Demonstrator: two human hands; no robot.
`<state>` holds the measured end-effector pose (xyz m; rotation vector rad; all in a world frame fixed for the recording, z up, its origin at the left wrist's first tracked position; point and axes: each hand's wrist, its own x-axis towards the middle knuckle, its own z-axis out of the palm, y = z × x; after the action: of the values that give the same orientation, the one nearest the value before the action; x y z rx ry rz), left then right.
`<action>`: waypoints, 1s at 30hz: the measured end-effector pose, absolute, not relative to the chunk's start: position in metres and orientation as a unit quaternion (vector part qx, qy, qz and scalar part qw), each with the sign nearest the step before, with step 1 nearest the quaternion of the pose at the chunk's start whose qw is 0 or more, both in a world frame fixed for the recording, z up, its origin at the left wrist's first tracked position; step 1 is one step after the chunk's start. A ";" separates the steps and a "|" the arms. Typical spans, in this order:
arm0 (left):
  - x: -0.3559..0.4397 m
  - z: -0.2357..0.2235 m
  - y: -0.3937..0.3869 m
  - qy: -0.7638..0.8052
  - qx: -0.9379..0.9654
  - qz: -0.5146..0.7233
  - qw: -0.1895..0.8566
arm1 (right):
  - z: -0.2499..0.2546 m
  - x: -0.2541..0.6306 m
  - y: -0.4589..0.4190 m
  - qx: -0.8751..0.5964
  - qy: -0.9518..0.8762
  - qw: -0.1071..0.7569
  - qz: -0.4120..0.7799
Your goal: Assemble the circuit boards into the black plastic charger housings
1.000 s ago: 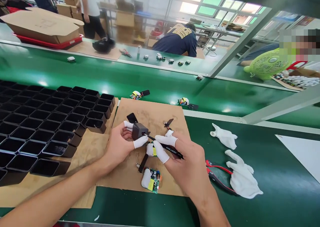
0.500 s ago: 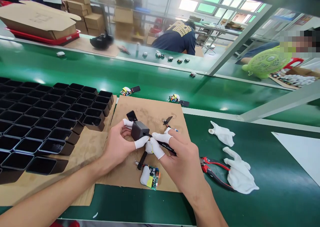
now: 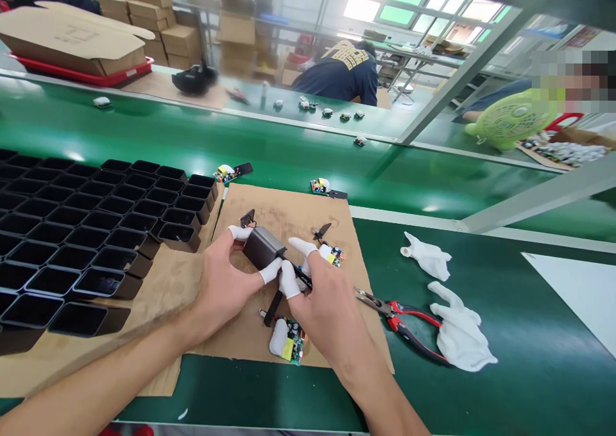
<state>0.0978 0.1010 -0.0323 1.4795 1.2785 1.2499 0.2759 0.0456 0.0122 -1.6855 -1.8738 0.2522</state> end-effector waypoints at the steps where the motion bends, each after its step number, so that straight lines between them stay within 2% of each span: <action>1: 0.097 -0.031 0.101 0.507 0.591 0.495 0.386 | 0.012 0.276 0.046 -0.630 -0.709 0.295 0.112; 9: 0.092 -0.028 0.105 0.504 0.639 0.499 0.298 | 0.012 0.269 0.050 -0.609 -0.701 0.305 0.211; 22: 0.081 -0.027 0.110 0.506 0.677 0.477 0.241 | 0.005 0.265 0.049 -0.596 -0.661 0.348 0.294; 30: 0.079 -0.034 0.111 0.484 0.684 0.491 0.239 | 0.001 0.269 0.048 -0.593 -0.664 0.360 0.280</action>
<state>0.0793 0.1106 -0.0344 1.8732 1.3264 1.3440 0.2686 0.0480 0.0014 -1.5278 -1.7118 0.7210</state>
